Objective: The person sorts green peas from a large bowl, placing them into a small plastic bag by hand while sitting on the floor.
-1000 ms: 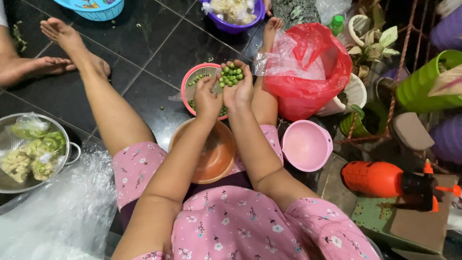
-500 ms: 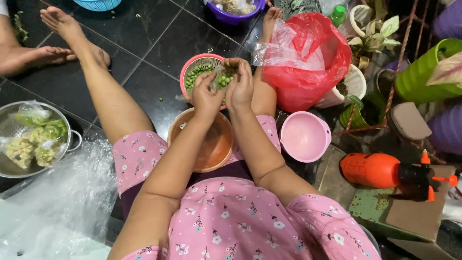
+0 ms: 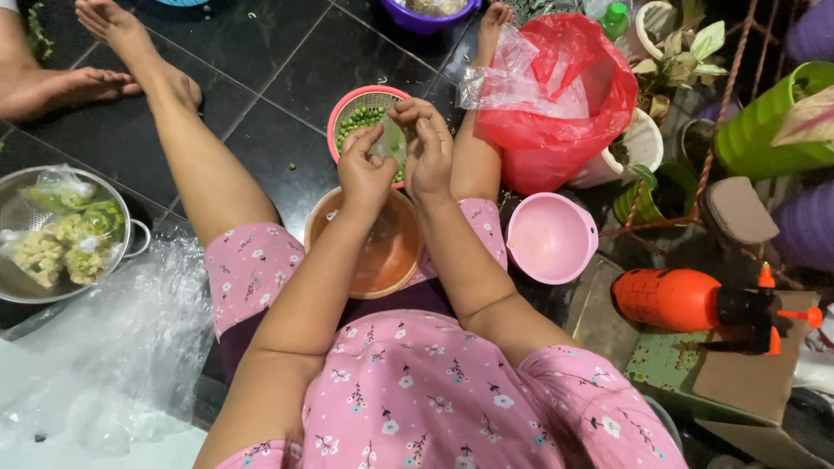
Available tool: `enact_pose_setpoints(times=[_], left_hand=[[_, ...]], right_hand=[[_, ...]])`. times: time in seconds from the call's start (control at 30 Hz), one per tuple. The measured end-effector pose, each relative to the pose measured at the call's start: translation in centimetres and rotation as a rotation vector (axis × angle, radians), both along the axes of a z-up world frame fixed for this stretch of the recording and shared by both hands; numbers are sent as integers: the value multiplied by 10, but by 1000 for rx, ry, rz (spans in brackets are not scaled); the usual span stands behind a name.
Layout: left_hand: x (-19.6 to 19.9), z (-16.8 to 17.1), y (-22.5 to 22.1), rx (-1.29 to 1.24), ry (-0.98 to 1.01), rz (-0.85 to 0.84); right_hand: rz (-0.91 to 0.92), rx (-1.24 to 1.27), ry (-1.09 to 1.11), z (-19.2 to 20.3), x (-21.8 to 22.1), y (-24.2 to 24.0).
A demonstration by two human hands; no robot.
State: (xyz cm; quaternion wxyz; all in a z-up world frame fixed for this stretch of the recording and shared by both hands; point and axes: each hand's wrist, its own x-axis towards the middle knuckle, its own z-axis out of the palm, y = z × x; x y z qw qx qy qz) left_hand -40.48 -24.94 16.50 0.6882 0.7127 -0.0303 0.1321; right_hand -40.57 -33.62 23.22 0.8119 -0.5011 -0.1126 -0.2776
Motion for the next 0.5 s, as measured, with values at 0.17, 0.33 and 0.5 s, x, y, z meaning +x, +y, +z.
enact_pose_setpoints(times=[0.17,0.33,0.5], left_hand=[[-3,-2,4,-61,-17,-25],[-32,28,53,-114,16,-120],[-76,49,112,-223,124,-292]], right_hand=[[68,119,-27,1,0,0],[195,463,75,-20,19,-44],[191,319,365,-118,76,-78]])
